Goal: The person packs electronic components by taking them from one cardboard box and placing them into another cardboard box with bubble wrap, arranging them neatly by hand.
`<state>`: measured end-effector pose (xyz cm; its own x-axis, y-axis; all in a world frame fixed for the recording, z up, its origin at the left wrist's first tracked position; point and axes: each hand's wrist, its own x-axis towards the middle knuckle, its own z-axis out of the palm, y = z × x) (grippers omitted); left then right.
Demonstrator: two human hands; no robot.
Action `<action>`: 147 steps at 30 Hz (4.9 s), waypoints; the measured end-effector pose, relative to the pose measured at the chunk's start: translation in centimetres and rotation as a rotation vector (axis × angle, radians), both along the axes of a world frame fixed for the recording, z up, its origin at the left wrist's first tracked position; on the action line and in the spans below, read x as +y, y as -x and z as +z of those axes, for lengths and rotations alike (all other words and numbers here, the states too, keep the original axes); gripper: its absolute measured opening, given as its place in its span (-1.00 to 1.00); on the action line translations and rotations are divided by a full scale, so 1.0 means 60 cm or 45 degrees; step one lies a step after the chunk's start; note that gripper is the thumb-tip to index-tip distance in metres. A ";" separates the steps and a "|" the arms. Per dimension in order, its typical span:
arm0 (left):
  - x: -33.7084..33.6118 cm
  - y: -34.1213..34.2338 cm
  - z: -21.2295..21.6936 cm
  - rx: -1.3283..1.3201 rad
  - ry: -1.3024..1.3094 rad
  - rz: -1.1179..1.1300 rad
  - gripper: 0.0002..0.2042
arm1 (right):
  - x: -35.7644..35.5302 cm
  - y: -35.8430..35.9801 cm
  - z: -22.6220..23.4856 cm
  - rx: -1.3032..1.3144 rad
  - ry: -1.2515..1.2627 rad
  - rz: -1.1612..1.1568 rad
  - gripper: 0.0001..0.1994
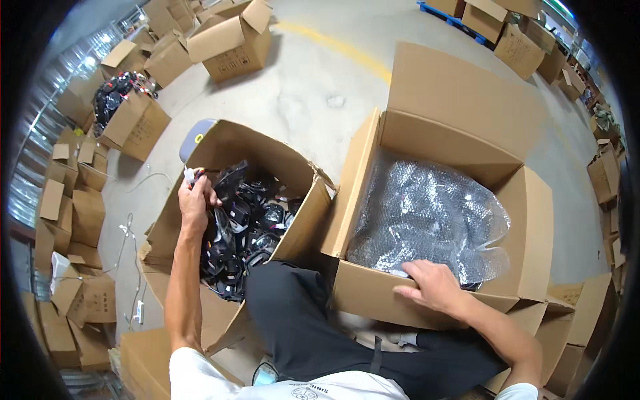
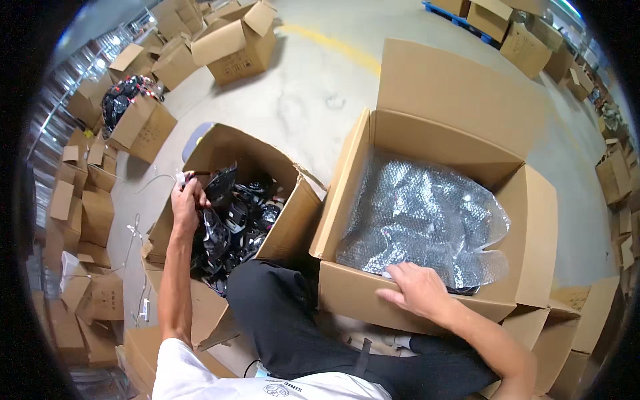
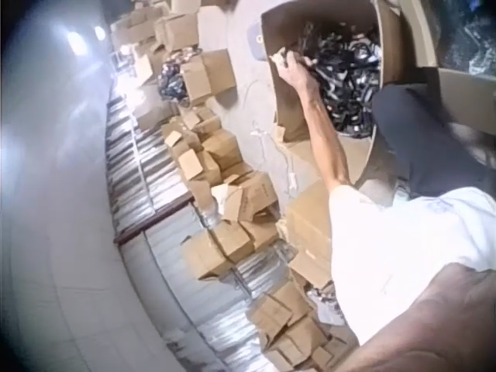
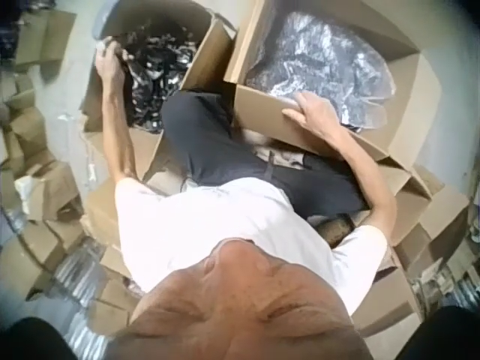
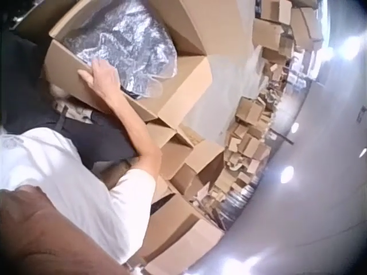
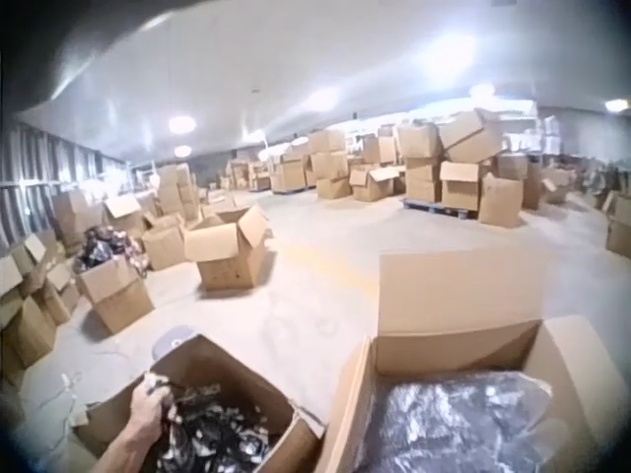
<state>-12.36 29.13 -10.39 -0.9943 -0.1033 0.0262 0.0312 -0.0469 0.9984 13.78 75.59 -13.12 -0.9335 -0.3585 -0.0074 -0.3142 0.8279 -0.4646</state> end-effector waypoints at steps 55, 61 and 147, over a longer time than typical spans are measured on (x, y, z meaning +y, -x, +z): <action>0.433 -0.233 0.148 0.770 0.035 -0.582 -0.69 | -0.083 0.199 0.082 -1.087 2.434 -0.393 -0.57; 0.452 -0.234 0.144 0.717 0.577 -0.823 -0.60 | 0.117 0.273 -0.029 -0.592 2.286 -0.634 -0.77; 0.320 -0.119 0.241 0.644 0.517 0.047 -0.66 | -0.009 0.221 0.275 -0.243 0.994 0.164 -0.40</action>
